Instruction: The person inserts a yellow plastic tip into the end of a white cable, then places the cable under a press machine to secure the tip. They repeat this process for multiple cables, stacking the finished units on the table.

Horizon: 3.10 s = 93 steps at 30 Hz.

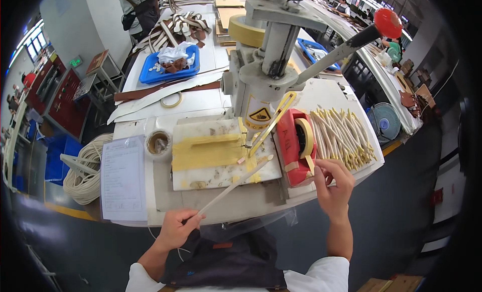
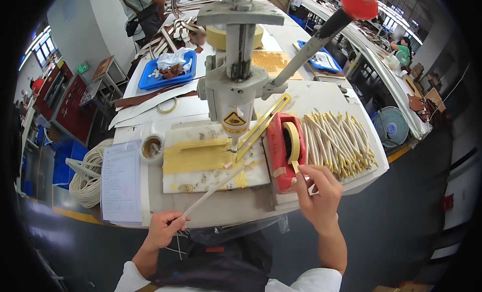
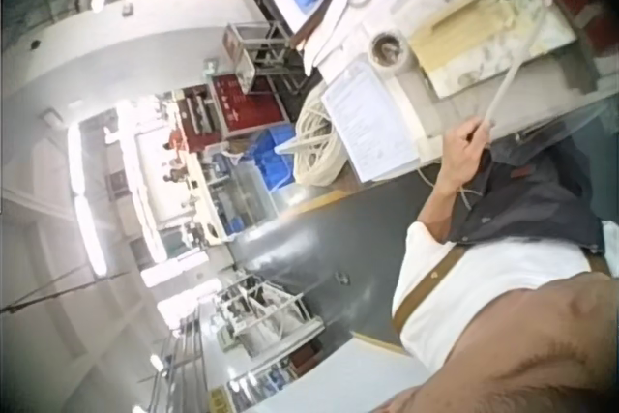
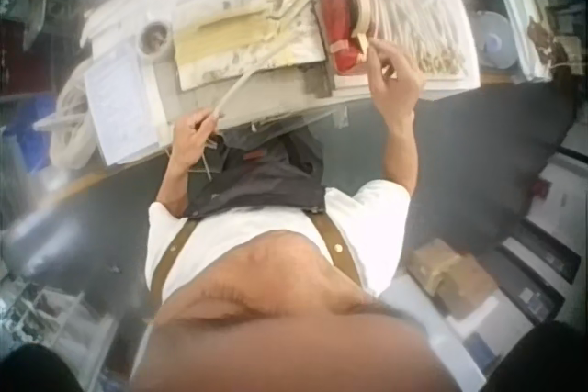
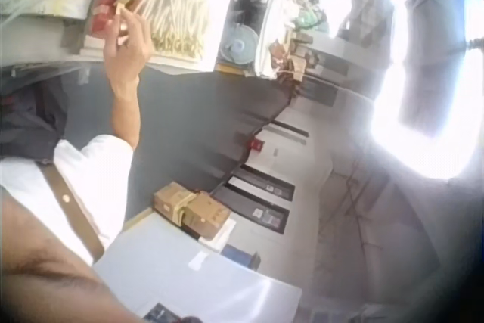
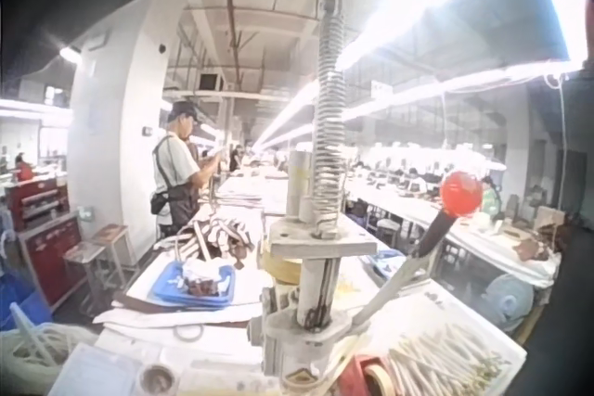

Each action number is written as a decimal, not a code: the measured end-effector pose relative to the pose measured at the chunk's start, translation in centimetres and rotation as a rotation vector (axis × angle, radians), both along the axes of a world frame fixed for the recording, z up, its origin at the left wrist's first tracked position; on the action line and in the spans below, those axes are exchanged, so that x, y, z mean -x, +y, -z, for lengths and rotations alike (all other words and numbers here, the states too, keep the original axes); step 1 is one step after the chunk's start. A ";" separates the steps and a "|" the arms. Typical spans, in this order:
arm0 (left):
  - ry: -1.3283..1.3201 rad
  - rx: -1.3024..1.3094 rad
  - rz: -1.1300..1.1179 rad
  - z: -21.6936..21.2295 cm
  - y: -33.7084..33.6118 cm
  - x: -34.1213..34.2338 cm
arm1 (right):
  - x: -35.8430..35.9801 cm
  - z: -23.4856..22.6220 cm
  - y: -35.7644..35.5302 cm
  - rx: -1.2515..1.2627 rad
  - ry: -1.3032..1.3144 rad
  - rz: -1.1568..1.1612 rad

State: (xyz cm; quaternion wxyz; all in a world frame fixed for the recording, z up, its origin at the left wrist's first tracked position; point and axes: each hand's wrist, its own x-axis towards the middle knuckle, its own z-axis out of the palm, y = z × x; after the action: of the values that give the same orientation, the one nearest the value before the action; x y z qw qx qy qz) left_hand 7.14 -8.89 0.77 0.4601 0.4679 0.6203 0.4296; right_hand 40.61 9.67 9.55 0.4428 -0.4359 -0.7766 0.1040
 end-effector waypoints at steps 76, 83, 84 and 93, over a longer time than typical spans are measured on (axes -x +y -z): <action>0.296 -0.415 0.106 -1.4 0.7 -5.7 | 9.4 4.5 -8.8 0.383 -0.110 -0.565; 0.322 -0.477 0.094 -1.6 0.8 -5.8 | 9.1 3.9 -8.9 0.368 -0.193 -0.545; 0.335 -0.479 0.098 -1.7 0.8 -5.8 | 9.1 3.7 -9.0 0.360 -0.199 -0.539; 0.405 -0.607 0.098 -1.6 0.9 -5.8 | 9.2 3.8 -9.1 0.249 -0.204 -0.496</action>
State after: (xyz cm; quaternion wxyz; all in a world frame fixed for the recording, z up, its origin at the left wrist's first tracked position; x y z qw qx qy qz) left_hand 12.90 -7.94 2.42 0.1881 0.6878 0.5201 0.4702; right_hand 31.40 0.56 5.78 0.2667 -0.2917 -0.8813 0.2591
